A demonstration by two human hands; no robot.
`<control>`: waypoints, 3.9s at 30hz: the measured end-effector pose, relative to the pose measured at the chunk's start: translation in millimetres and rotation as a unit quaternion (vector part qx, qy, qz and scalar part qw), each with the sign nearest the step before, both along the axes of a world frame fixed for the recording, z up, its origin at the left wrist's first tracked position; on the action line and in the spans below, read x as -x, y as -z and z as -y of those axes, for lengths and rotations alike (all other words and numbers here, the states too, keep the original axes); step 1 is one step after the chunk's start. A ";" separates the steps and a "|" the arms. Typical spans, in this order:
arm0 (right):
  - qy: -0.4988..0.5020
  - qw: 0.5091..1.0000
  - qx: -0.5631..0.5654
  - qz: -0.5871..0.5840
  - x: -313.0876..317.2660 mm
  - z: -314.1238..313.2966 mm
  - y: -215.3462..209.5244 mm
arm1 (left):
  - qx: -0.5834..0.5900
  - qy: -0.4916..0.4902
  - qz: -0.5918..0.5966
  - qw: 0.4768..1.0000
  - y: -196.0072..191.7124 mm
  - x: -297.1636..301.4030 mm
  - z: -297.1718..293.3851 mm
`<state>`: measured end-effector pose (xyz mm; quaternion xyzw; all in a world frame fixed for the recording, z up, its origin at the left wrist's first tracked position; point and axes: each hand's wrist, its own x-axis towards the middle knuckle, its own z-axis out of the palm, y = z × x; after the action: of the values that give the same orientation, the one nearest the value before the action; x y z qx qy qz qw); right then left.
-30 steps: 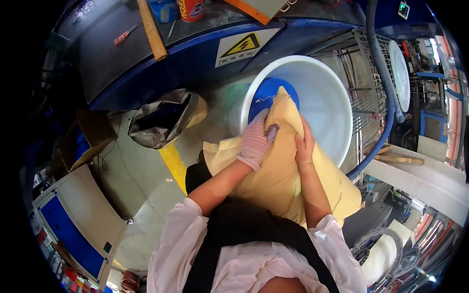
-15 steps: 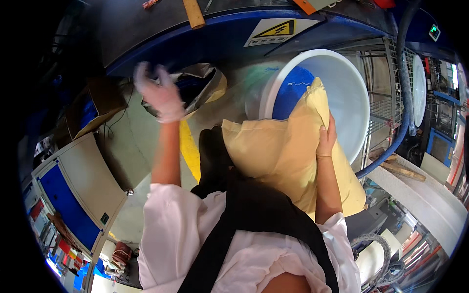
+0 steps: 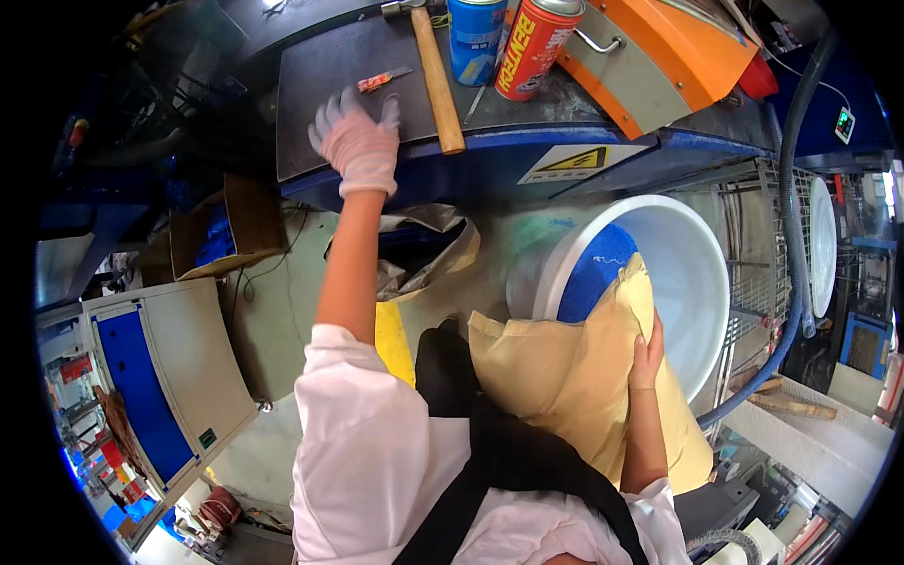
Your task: The person empties a large beige sack into a white bin, then walks to a table and begins organizing blue plastic reels. They pick up the reels one by one and stack them neatly inside a blue plastic crate.
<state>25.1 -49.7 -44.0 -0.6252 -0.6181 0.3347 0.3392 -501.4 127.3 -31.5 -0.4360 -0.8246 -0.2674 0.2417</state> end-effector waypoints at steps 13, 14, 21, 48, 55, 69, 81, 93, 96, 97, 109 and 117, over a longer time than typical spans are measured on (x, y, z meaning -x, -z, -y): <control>-0.033 0.999 0.040 0.005 -1.6 -7.1 -11.7 | 0.251 0.089 0.034 0.963 -45.3 44.6 -27.6; -0.028 0.999 0.036 -0.012 1.8 -6.6 -18.1 | 0.186 0.118 0.053 0.974 -55.3 36.3 -10.6; -0.101 0.982 -0.148 0.064 77.0 -9.6 -97.3 | 0.040 0.331 0.526 0.782 -36.0 -114.8 160.7; -0.552 0.702 0.297 0.338 294.9 -60.9 137.3 | 0.189 0.155 0.800 0.548 274.4 -182.9 310.0; -0.650 0.601 0.289 0.366 276.8 -53.0 183.6 | 0.199 0.078 0.835 0.507 288.6 -180.6 316.0; -0.687 0.574 0.177 0.409 272.1 -16.9 206.0 | 0.161 0.144 0.794 0.568 288.2 -184.9 303.6; -0.688 0.543 0.180 0.446 256.3 -25.8 231.9 | 0.122 0.049 0.780 0.612 290.9 -190.4 305.1; -0.356 0.705 0.563 0.244 223.6 -69.0 210.6 | 0.565 -0.011 0.460 0.684 273.9 -129.6 418.2; -0.281 0.651 0.686 0.163 231.7 -54.8 213.8 | 0.440 0.079 0.594 0.668 273.8 -148.4 396.3; -0.281 0.654 0.684 0.162 233.1 -52.8 209.9 | 0.357 0.117 0.697 0.611 273.6 -154.2 382.1; -0.214 0.669 0.698 0.138 243.3 -36.3 196.4 | 0.222 0.253 0.755 0.563 266.2 -189.0 307.6; -0.265 0.676 0.666 0.170 246.1 -43.4 212.9 | -0.101 -0.090 0.968 0.211 259.5 -225.2 319.9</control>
<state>-221.0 -6.3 -256.9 -0.5414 -0.4180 0.6218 -0.3813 -276.2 -192.6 -291.0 0.2657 -0.4201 -0.5397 -0.6795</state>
